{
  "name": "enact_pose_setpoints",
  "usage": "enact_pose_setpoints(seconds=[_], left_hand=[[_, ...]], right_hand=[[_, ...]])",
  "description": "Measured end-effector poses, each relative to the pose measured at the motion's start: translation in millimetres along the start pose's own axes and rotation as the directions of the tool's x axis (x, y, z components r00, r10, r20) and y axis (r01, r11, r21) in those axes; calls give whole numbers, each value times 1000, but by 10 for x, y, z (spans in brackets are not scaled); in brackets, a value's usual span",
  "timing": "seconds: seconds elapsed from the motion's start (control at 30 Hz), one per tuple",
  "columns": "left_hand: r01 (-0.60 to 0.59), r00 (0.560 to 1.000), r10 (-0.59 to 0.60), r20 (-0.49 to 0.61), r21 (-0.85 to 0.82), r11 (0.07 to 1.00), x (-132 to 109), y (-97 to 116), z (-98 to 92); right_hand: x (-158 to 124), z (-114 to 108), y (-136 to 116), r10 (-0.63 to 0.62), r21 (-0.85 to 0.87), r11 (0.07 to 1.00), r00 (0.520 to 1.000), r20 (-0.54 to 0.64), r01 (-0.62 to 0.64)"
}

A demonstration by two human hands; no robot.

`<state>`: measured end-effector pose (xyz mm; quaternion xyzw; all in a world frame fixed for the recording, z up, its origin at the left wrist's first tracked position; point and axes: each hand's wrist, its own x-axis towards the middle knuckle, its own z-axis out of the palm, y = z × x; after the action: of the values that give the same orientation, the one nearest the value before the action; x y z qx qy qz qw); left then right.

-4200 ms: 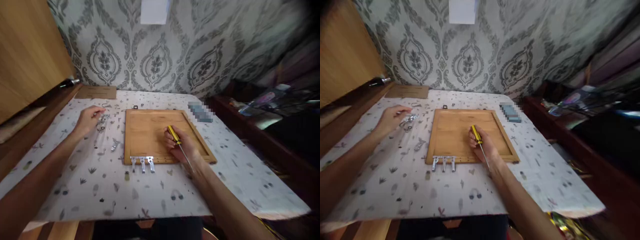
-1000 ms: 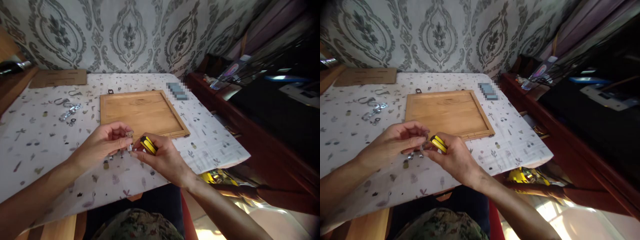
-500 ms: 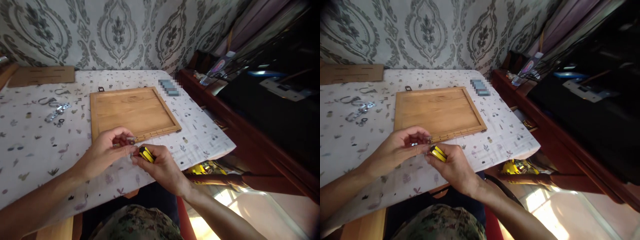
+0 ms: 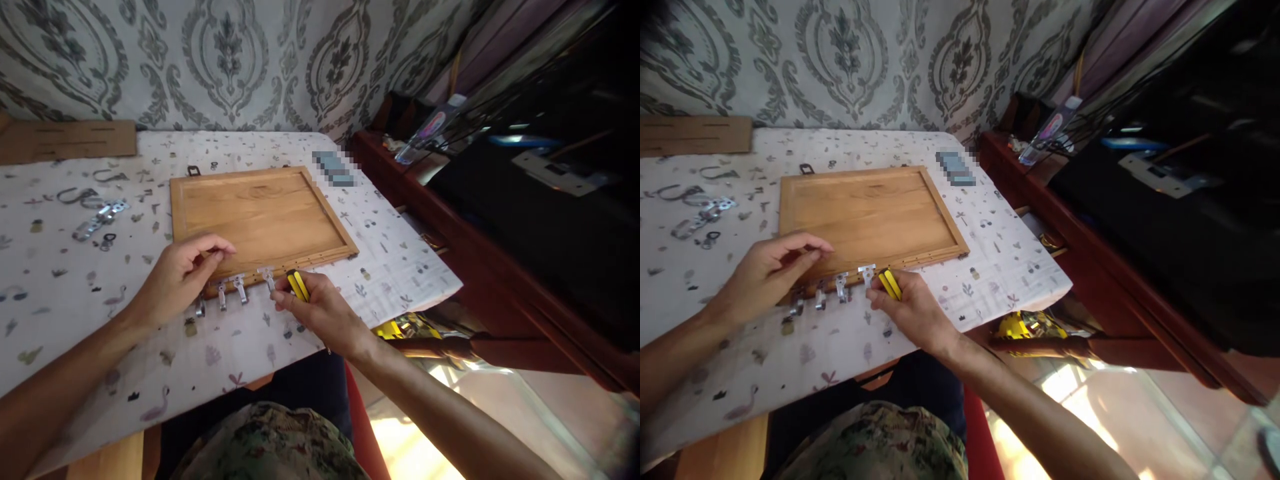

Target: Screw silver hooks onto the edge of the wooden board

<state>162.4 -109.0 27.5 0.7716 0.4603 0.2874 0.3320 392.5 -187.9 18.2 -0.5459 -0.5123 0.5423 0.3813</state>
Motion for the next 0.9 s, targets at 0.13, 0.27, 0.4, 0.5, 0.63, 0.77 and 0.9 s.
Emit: enact_pose_setpoints(seconds=[0.13, 0.27, 0.4, 0.5, 0.63, 0.77, 0.9], left_hand=[[-125, 992, 123, 42, 50, 991, 17, -130, 36], [-233, 968, 227, 106, 45, 971, 54, -238, 37], [-326, 936, 318, 148, 29, 945, 91, -311, 21], [-367, 920, 358, 161, 26, 930, 100, -324, 23], [-376, 916, 366, 167, 33, 926, 99, -317, 31], [-355, 922, 341, 181, 49, 934, 93, -324, 29], [-353, 923, 339, 183, 49, 934, 88, -329, 31]], right_hand=[[85, -8, 26, 112, 65, 991, 993, 35, -114], [125, 17, 44, 158, 114, 980, 985, 63, -165], [148, 47, 57, 166, 87, 981, 982, 94, -175], [161, 54, 61, 163, 66, 983, 980, 114, -171], [171, 57, 72, 154, 69, 984, 982, 111, -162], [184, 72, 82, 149, 81, 984, 982, 113, -159], [192, 83, 65, 146, 97, 982, 979, 138, -160]])
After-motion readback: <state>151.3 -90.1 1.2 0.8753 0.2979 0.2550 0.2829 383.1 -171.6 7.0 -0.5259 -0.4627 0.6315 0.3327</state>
